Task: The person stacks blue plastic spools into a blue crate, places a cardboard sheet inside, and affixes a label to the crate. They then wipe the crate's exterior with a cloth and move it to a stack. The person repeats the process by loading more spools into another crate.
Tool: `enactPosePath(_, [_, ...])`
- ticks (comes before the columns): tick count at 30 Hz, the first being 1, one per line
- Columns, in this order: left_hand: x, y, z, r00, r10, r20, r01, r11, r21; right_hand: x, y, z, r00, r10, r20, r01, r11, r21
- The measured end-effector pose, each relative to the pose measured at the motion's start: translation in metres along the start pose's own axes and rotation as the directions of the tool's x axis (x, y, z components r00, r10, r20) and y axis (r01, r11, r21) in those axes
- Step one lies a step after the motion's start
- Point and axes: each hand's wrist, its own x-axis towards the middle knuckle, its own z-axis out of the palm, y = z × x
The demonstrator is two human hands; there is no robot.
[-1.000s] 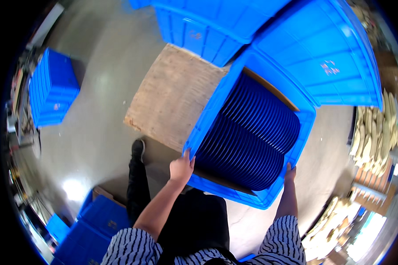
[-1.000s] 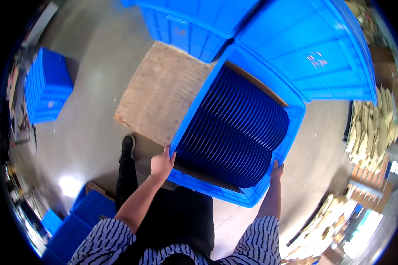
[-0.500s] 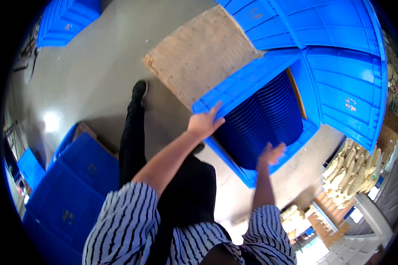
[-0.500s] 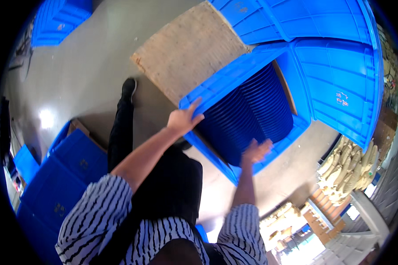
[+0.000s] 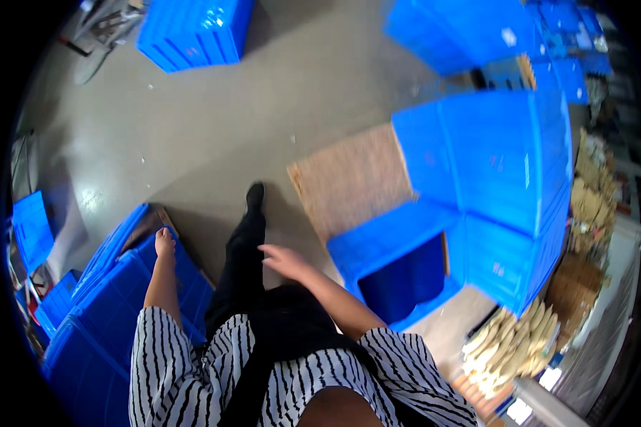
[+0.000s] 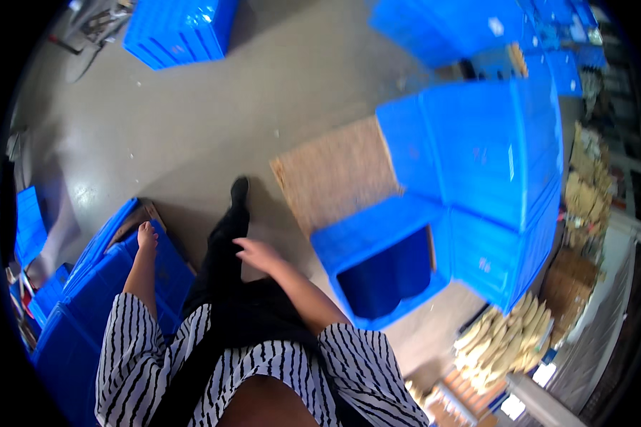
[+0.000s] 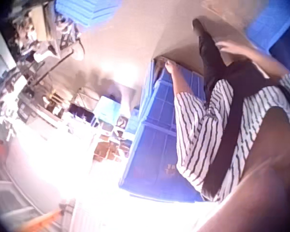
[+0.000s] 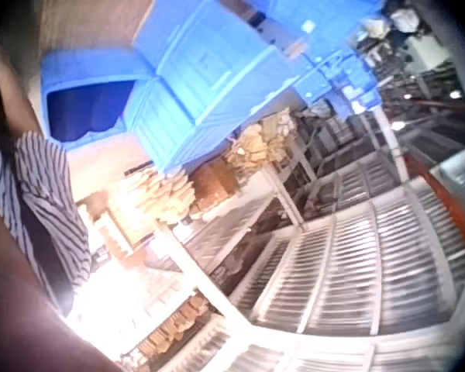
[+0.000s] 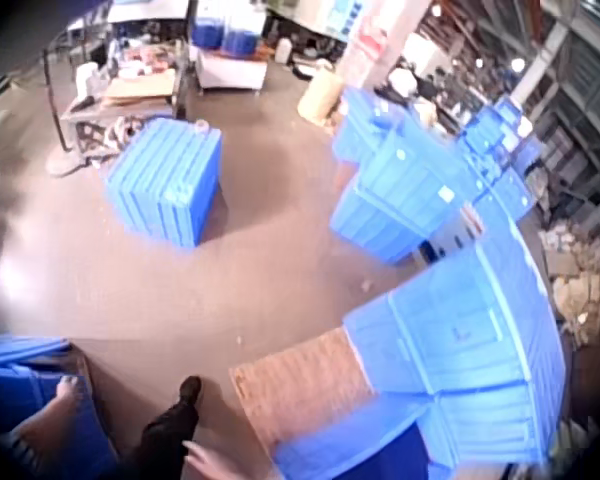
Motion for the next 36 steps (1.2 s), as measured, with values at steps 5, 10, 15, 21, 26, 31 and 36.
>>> enactPosePath(5, [0.029, 0.128, 0.05, 0.856, 0.356, 0.375, -0.198, 0.895, -0.399, -0.01, 0.154, -0.188, 0.563, 0.481, -0.672, -0.57, 0.815, 0.105])
enactPosePath(10, [-0.071, 0.211, 0.053, 0.866, 0.389, 0.315, -0.343, 0.919, -0.193, -0.014, 0.014, -0.262, 0.611, 0.307, -0.73, -0.273, 0.947, 0.169])
enactPosePath(15, [-0.074, 0.205, 0.073, 0.765, 0.44, 0.471, -0.571, 0.801, 0.179, -0.019, -0.024, -0.25, 0.812, 0.182, -0.555, -0.191, 0.981, 0.041])
enactPosePath(21, [-0.038, 0.239, 0.076, 0.773, 0.19, 0.605, -0.43, 0.858, 0.281, -0.043, 0.067, -0.238, 0.897, 0.108, -0.428, -0.242, 0.931, -0.272])
enactPosePath(26, [0.043, 0.284, 0.026, 0.847, 0.245, 0.471, -0.422, 0.85, 0.316, 0.046, 0.019, -0.332, 0.712, 0.692, -0.115, -0.699, 0.715, -0.025])
enactPosePath(31, [0.079, 0.462, 0.061, 0.904, 0.232, 0.358, -0.347, 0.888, 0.302, 0.173, -0.023, -0.49, 0.601, 0.462, -0.652, -0.461, 0.867, 0.19])
enactPosePath(36, [0.028, 0.691, 0.135, 0.832, 0.363, 0.421, -0.33, 0.932, -0.15, 0.309, -0.177, -0.624, 0.652, 0.312, -0.691, -0.203, 0.95, 0.236])
